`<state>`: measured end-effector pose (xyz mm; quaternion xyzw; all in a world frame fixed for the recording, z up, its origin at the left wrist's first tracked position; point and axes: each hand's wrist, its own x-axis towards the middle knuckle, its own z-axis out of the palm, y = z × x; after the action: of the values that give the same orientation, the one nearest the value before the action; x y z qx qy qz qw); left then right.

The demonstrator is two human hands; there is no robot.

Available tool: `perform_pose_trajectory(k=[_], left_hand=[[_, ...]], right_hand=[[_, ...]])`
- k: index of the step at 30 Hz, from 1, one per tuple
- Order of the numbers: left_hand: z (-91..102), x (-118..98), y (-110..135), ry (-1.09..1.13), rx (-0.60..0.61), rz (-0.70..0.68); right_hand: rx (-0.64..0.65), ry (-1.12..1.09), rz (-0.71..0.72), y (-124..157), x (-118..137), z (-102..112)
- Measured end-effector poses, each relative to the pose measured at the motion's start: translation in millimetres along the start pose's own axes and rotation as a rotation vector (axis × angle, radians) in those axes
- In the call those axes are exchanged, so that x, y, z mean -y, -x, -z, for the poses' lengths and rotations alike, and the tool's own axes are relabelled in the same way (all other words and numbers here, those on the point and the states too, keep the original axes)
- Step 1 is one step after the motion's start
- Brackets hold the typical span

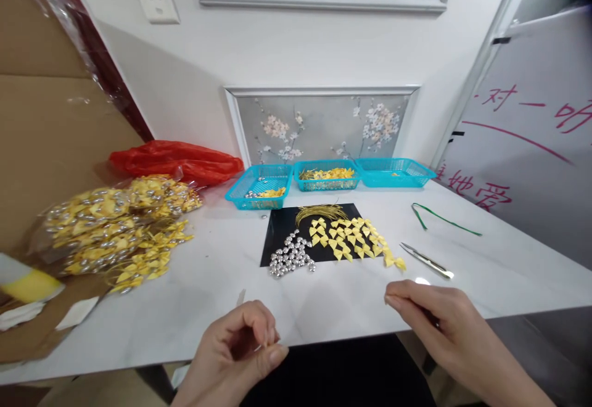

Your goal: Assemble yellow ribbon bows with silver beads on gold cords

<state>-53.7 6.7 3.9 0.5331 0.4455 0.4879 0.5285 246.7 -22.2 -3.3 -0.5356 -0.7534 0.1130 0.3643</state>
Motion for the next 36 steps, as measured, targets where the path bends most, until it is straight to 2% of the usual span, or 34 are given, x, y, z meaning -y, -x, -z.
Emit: perform_pose_trajectory(k=[7, 12, 16, 19, 22, 25, 29, 31, 32, 34, 35, 36], left_hand=[[3.1, 6.1, -2.8, 0.041, -0.001, -0.015], [-1.8, 10.7, -1.9, 0.057, -0.006, 0.022], [-15.8, 17.8, -0.4, 0.045, 0.0, 0.047], [-27.8, 21.7, -1.9, 0.014, 0.013, 0.06], [-36.4, 26.7, -4.0, -0.026, 0.039, 0.044], [-39.5, 34.5, -6.0, -0.08, 0.055, -0.02], [-42.9, 33.4, -11.6, -0.186, 0.003, -0.197], [-53.3, 20.7, -15.0, -0.25, -0.002, -0.358], [-62.5, 11.7, -16.2, -0.287, 0.039, -0.479], [-88.2, -7.7, -16.6, -0.526, 0.237, -0.974], [-103.5, -16.4, -15.7, -0.589, 0.376, -1.132], [-119.2, -23.5, -14.0, -0.664, 0.518, -1.233]], right_hand=[[-0.084, 0.017, -0.04, 0.9, -17.9, -6.6], [-0.368, -0.058, -0.215, 7.0, -35.2, -0.3], [-0.58, -0.326, -0.448, 6.9, -33.1, 0.5], [-0.704, -0.708, -0.571, 2.6, -27.6, -0.4], [-0.697, -1.047, -0.584, 1.1, -23.8, 0.8], [-0.634, -1.08, -0.526, 0.5, -22.2, 0.9], [-0.55, -0.904, -0.401, -21.0, -22.5, -11.0], [-0.477, -0.743, -0.341, -45.9, -16.9, -23.3], [-0.432, -0.643, -0.314, -60.5, -10.2, -31.0], [-0.296, -0.419, -0.241, -88.8, 11.7, -48.9], [-0.21, -0.305, -0.189, -100.6, 25.9, -58.3], [-0.121, -0.19, -0.131, -109.9, 41.0, -67.2]])
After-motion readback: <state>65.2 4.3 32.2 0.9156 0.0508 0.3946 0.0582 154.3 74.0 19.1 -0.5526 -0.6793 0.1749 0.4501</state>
